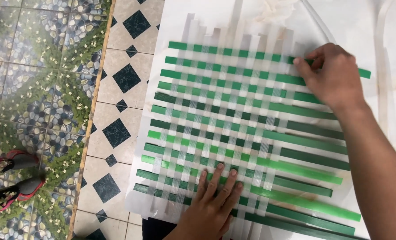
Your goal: Weaving green and white plastic strips together on a flat surface to create a mat
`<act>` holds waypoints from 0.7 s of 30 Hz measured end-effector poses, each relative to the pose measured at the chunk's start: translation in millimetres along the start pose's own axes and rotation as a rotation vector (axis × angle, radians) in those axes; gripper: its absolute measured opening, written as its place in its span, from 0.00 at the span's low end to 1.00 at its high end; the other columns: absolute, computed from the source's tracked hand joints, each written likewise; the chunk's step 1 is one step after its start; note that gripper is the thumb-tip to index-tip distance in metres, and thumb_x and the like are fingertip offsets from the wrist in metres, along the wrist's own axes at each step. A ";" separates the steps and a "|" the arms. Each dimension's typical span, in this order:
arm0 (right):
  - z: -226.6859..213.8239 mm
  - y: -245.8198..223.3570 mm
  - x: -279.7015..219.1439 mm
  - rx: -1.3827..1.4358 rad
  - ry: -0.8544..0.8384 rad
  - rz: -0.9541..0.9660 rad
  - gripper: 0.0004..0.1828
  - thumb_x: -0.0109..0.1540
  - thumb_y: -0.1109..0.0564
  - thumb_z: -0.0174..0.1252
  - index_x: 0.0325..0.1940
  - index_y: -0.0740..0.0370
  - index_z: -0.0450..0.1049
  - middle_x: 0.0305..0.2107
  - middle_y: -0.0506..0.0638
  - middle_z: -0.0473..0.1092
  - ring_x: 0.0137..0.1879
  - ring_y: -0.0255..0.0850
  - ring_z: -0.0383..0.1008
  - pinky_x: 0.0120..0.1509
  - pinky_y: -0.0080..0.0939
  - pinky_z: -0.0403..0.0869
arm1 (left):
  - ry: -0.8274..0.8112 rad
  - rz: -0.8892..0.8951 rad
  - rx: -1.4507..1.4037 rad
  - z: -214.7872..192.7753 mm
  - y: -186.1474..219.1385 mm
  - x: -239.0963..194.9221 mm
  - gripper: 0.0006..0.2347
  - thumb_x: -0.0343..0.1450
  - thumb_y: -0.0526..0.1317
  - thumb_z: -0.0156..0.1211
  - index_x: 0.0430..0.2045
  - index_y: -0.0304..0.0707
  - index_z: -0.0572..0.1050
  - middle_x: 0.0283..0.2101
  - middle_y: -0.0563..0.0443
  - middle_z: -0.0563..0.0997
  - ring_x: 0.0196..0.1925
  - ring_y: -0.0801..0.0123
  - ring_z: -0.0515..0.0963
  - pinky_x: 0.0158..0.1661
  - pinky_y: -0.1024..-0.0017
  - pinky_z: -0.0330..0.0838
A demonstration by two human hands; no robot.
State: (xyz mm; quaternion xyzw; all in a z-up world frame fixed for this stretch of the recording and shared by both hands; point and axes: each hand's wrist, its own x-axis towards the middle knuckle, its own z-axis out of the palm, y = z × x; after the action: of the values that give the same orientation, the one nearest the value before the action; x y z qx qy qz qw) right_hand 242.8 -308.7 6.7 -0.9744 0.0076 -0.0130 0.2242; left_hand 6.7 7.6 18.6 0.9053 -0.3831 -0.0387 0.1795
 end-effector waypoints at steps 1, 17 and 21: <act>-6.1 -8.5 5.5 0.002 -0.004 0.005 0.17 0.69 0.47 0.62 0.45 0.66 0.73 0.29 0.53 0.72 0.39 0.49 0.72 0.43 0.50 0.71 | -0.006 0.001 -0.003 0.8 0.0 -0.3 0.29 0.68 0.45 0.57 0.64 0.35 0.60 0.71 0.37 0.54 0.71 0.35 0.50 0.63 0.35 0.49; -27.2 -20.7 71.6 0.334 -0.224 0.585 0.19 0.67 0.47 0.65 0.28 0.57 0.70 0.17 0.47 0.61 0.20 0.35 0.52 0.25 0.37 0.56 | -0.033 -0.003 -0.033 1.6 -0.5 -2.1 0.29 0.71 0.47 0.57 0.66 0.36 0.57 0.71 0.37 0.52 0.72 0.35 0.50 0.63 0.35 0.47; -24.8 -7.6 99.0 0.408 -0.119 0.517 0.08 0.73 0.51 0.52 0.40 0.51 0.67 0.25 0.40 0.68 0.21 0.26 0.57 0.25 0.29 0.60 | 0.062 -0.033 -0.057 5.0 2.0 -0.4 0.21 0.77 0.46 0.46 0.63 0.36 0.62 0.69 0.38 0.57 0.70 0.36 0.56 0.61 0.35 0.53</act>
State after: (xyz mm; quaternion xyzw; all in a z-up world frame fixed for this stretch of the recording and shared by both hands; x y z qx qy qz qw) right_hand 341.1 -314.8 34.5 -0.8744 0.2390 0.0999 0.4104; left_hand 4.0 5.1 14.6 0.9068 -0.3610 -0.0243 0.2164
